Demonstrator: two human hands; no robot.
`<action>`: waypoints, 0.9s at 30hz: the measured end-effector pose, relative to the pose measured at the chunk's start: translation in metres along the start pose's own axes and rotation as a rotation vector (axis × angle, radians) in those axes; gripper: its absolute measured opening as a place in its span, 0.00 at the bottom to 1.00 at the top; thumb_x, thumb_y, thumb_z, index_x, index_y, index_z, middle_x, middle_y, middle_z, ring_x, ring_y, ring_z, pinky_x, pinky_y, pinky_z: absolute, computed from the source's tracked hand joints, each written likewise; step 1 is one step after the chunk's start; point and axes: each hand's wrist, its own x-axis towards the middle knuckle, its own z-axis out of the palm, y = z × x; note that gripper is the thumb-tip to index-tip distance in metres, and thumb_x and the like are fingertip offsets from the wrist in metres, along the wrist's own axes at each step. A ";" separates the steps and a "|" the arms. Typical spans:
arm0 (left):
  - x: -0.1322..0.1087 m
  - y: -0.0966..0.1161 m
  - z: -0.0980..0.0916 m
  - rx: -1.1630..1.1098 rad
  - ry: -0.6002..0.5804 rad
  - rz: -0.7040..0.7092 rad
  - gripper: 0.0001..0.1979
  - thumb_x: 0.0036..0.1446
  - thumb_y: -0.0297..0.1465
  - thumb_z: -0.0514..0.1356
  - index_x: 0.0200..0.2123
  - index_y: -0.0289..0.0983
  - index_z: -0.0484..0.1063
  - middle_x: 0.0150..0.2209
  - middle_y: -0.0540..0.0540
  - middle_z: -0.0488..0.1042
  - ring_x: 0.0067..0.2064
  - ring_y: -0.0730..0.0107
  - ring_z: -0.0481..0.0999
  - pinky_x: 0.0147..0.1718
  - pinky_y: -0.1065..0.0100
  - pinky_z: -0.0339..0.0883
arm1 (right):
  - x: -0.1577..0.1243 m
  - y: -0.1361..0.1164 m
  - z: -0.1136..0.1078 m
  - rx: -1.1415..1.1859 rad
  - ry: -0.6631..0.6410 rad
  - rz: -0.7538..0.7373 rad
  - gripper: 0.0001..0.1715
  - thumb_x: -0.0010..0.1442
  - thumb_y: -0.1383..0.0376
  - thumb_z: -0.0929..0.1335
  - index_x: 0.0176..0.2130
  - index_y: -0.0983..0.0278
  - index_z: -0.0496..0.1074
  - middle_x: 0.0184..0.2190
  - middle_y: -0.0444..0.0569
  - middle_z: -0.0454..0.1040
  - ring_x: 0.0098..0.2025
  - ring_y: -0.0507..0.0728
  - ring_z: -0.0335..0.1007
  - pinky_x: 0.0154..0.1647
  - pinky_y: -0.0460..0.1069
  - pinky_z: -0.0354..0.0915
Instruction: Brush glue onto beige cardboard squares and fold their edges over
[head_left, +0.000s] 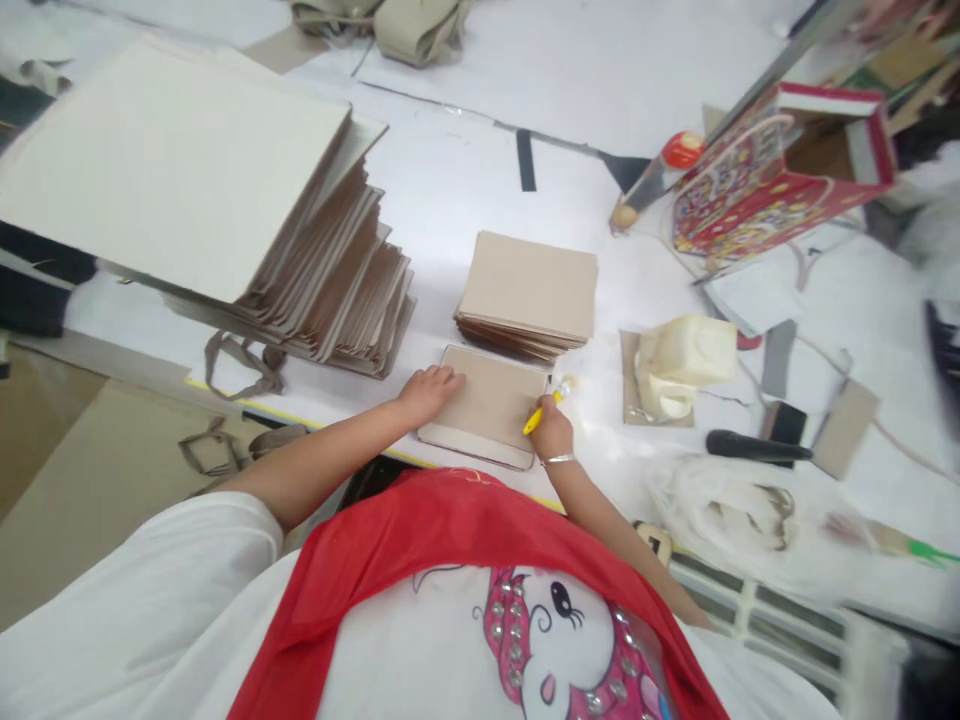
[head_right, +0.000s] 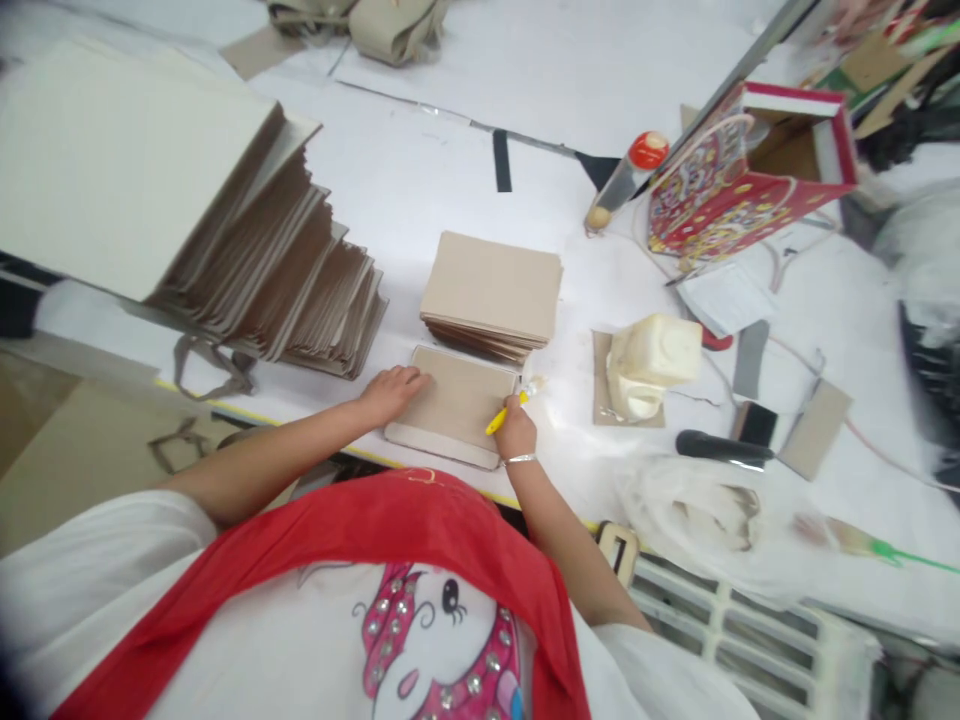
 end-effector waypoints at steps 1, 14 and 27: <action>-0.001 0.007 0.003 0.016 -0.005 0.079 0.20 0.58 0.25 0.48 0.53 0.42 0.63 0.49 0.41 0.64 0.48 0.59 0.62 0.43 0.61 0.59 | -0.001 -0.001 -0.002 -0.016 -0.023 0.005 0.13 0.62 0.65 0.59 0.46 0.67 0.62 0.27 0.49 0.70 0.27 0.53 0.64 0.25 0.46 0.49; 0.000 0.043 0.016 0.130 0.010 0.142 0.15 0.57 0.33 0.53 0.46 0.33 0.67 0.48 0.36 0.64 0.48 0.53 0.61 0.40 0.59 0.59 | -0.018 0.028 -0.055 -0.177 0.035 0.077 0.24 0.60 0.51 0.61 0.48 0.65 0.62 0.35 0.55 0.70 0.32 0.57 0.69 0.28 0.46 0.55; 0.007 0.074 0.029 0.064 0.021 0.138 0.20 0.55 0.34 0.57 0.52 0.40 0.63 0.55 0.39 0.61 0.52 0.53 0.60 0.43 0.55 0.58 | 0.025 -0.063 -0.062 1.162 -0.146 0.070 0.23 0.59 0.50 0.59 0.40 0.65 0.69 0.24 0.46 0.71 0.18 0.48 0.62 0.20 0.43 0.61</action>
